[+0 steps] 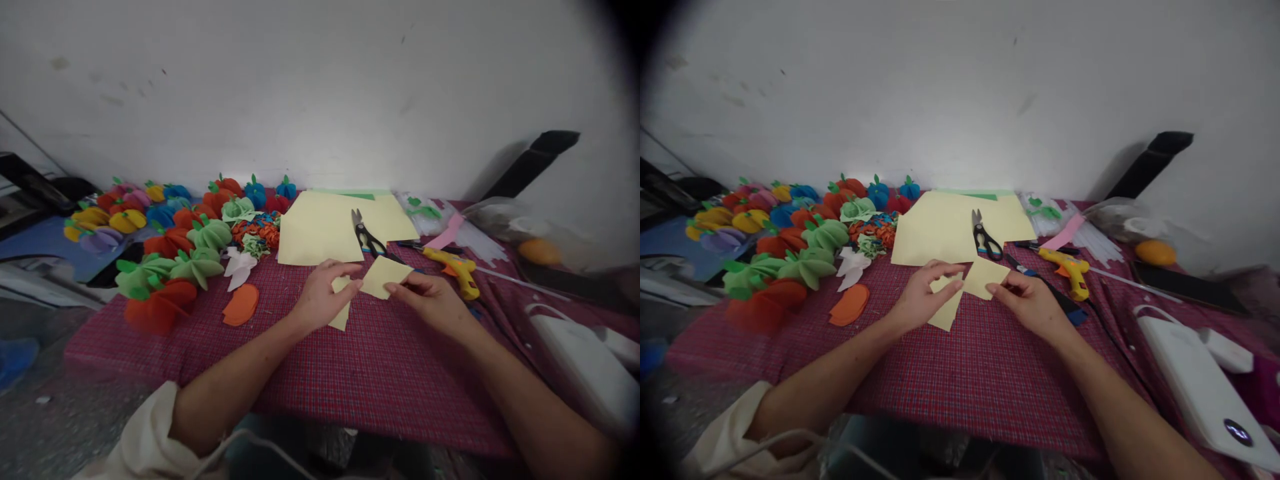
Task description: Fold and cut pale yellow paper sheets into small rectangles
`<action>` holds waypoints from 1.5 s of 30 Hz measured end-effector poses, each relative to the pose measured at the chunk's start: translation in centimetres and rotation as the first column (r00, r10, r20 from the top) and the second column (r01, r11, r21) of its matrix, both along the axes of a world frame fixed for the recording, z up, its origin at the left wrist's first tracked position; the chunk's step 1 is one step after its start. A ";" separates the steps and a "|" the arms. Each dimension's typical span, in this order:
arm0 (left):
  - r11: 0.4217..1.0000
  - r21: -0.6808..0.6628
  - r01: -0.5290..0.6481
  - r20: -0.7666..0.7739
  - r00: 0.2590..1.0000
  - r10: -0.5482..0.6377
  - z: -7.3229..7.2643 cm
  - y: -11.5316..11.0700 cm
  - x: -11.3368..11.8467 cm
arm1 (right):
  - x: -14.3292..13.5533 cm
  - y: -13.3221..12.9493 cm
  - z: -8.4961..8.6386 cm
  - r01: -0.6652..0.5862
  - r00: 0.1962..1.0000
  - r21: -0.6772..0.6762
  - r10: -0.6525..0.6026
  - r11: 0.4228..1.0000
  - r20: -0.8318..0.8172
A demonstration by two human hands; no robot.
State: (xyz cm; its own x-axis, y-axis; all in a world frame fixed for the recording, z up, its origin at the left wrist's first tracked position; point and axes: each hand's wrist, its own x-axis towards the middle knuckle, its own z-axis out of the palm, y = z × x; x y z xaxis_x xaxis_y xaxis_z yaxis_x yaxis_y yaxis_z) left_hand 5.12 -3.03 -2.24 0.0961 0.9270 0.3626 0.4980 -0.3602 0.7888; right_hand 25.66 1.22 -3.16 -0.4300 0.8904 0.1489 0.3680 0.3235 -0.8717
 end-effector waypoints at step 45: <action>0.846 -0.332 -0.418 -0.345 0.888 0.303 -0.4 -6.9 -8.5 | -1.8 -1.2 -1.6 -0.148 0.987 -0.039 0.150 0.988 0.053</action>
